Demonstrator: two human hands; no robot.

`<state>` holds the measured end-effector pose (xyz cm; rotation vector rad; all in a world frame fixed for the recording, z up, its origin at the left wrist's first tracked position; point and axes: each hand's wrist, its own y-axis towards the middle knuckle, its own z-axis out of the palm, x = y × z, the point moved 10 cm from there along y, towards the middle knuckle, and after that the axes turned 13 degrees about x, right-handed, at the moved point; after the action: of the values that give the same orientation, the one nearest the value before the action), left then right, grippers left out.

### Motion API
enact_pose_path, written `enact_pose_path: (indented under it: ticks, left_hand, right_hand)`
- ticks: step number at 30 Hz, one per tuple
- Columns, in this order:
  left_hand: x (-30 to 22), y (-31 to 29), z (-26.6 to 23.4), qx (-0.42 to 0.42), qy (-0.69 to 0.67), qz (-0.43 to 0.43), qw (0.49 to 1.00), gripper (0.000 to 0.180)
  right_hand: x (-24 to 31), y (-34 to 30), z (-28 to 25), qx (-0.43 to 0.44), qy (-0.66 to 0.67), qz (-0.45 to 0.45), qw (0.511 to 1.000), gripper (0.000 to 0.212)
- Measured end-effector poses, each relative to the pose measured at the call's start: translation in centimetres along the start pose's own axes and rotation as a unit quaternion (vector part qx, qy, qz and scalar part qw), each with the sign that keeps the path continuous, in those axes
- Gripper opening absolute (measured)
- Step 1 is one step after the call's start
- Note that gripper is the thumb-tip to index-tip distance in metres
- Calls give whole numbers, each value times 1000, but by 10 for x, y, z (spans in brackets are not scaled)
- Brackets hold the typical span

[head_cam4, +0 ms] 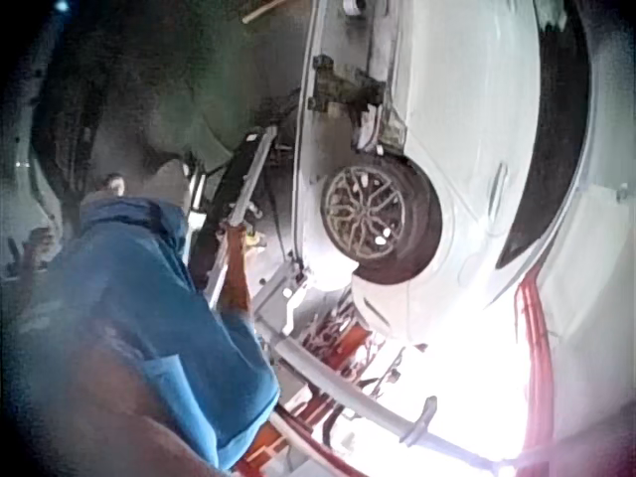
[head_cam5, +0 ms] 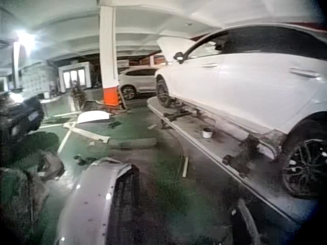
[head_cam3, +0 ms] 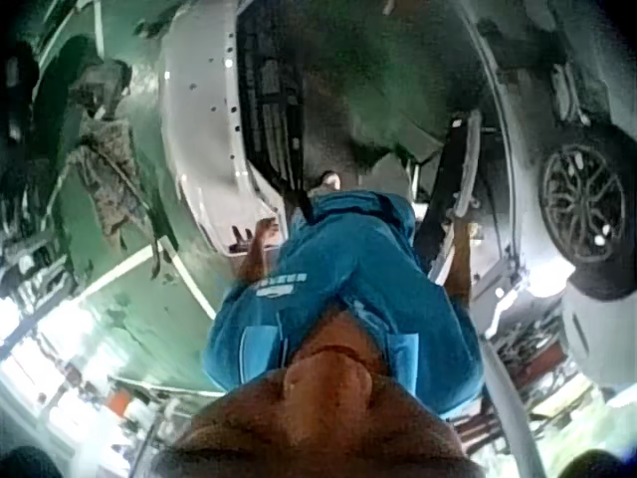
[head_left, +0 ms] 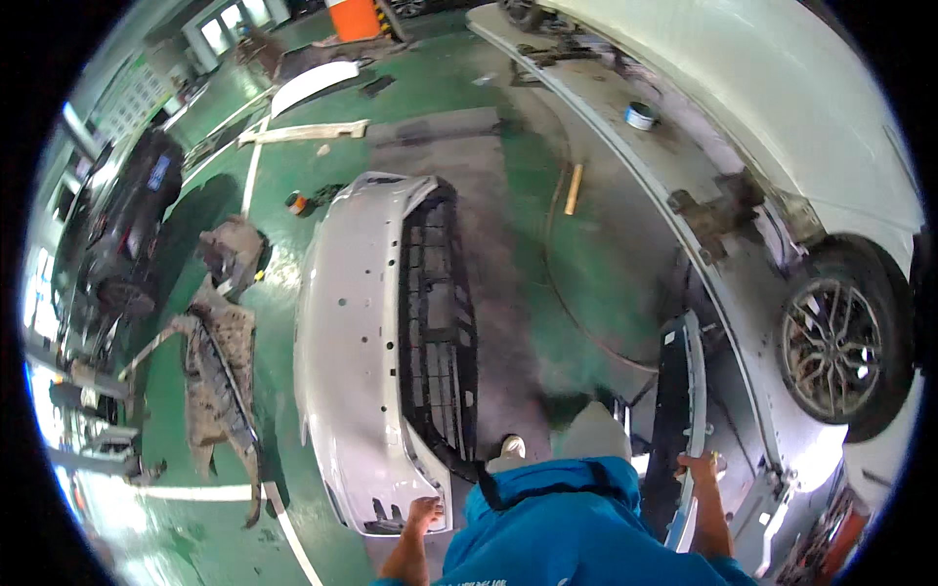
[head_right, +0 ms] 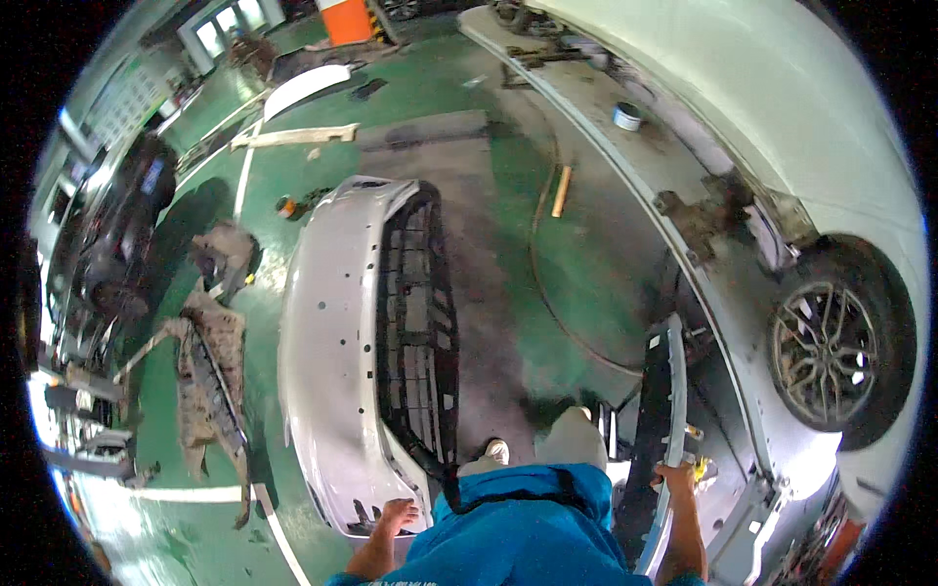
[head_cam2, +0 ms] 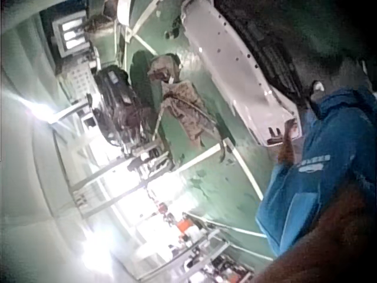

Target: The person assembles a car bumper by attaching a silver trim piece to a white bumper and then using a yellow utility knife to trim a black plastic liner attached to the bumper's interior. The person handles the bumper, trim, and liner throughout the process.

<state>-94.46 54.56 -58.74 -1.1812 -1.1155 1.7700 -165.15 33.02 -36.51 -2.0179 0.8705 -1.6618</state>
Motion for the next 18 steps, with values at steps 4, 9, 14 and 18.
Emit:
enact_pose_path:
  ticks: [4,9,14,18]
  left_hand:
    - [-14,14,23,-9,-35,-11,999,24]
    - [-253,21,198,-17,295,159,942,32]
    - [-412,22,428,114,186,370,903,49]
    - [-486,-44,552,107,356,409,833,51]
  right_hand:
    - [109,22,36,34,-46,-81,995,22]
    - [213,65,73,95,-68,-117,986,36]
    - [297,159,132,207,-160,-172,950,38]
    - [391,206,166,272,-149,-233,922,39]
